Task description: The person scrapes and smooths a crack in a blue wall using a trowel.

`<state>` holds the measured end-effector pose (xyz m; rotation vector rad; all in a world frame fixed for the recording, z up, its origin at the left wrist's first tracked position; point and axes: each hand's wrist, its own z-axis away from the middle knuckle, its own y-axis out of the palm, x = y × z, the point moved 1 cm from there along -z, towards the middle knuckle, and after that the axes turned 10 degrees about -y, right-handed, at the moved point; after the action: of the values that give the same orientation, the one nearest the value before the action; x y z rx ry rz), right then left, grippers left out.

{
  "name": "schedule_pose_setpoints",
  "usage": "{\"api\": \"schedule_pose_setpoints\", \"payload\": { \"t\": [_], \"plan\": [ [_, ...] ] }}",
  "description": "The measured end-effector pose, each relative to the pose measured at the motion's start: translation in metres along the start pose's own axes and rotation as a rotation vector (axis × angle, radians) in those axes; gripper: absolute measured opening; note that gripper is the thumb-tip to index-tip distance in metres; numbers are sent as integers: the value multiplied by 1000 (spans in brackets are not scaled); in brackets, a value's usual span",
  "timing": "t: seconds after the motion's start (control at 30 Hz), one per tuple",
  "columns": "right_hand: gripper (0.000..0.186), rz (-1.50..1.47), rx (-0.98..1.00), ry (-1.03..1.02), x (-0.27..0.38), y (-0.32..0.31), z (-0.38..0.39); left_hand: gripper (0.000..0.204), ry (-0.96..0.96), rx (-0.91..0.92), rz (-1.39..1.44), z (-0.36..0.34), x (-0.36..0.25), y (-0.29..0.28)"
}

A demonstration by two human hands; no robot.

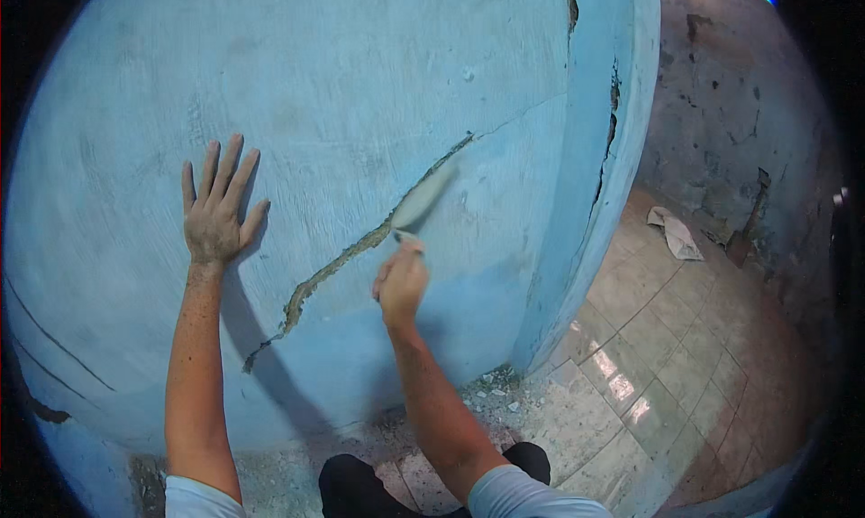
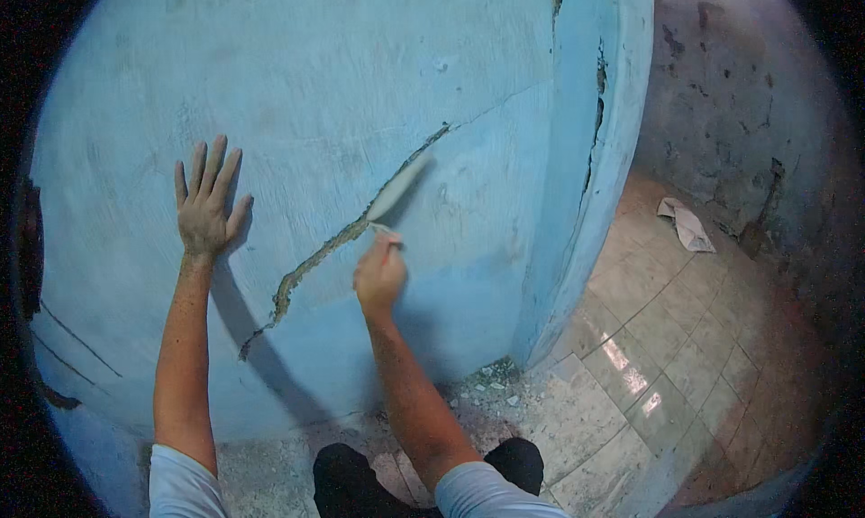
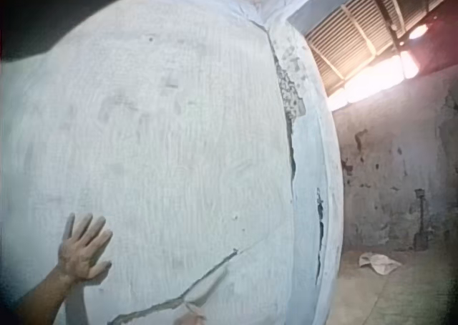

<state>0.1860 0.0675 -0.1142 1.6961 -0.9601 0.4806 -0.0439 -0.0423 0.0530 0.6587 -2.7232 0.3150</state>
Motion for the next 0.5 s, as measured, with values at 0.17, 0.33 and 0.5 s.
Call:
{"api": "schedule_pose_setpoints", "payload": {
  "t": [0.17,0.33,0.5],
  "plan": [
    [37,78,83,-159,15,-20,8,71,-27,65,-19,5,10,-4],
    [26,56,31,-477,33,-25,8,71,-39,62,7,5,10,-7],
    [29,359,123,-558,-6,-4,0,71,-43,54,24,2,4,-4]
  ]
}}
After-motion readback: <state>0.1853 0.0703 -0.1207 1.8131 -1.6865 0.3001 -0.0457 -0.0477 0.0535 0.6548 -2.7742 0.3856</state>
